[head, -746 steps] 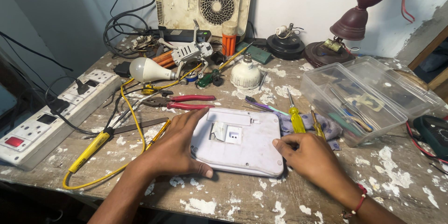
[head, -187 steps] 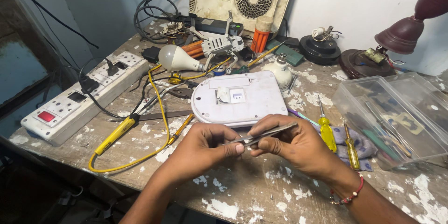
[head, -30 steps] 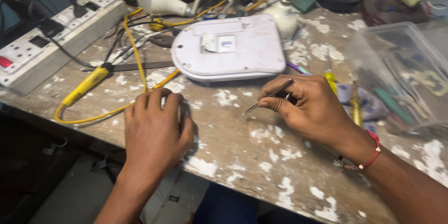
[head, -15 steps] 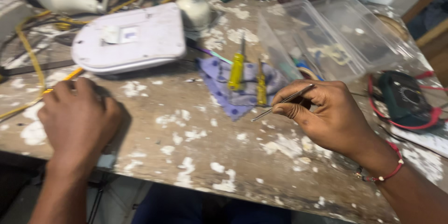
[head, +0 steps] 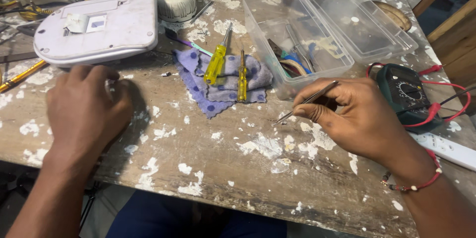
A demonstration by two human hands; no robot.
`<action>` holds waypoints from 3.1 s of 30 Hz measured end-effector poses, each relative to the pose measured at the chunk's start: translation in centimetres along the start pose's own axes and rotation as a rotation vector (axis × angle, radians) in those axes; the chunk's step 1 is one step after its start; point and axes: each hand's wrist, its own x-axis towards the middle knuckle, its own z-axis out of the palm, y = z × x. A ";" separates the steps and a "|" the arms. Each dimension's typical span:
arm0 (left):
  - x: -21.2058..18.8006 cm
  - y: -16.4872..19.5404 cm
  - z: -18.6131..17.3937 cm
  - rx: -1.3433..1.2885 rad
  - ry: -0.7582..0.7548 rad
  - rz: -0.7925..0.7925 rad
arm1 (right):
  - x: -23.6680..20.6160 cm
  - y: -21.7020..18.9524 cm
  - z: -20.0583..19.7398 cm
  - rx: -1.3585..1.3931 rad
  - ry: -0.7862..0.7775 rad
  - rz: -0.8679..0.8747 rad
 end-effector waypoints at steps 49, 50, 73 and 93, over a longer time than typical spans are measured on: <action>2.7 6.0 -1.5 0.050 -0.044 0.323 | 0.4 1.2 0.5 -0.096 0.043 0.100; 2.7 6.1 -1.5 0.094 -0.069 0.305 | 0.4 1.2 0.5 -0.097 0.044 0.094; 1.8 0.4 -4.0 -0.067 0.010 0.192 | 0.3 1.7 -0.2 -0.003 0.198 0.250; -2.2 -6.0 -3.9 -0.227 -0.022 -0.011 | 10.1 -9.5 13.9 0.045 -0.311 -0.060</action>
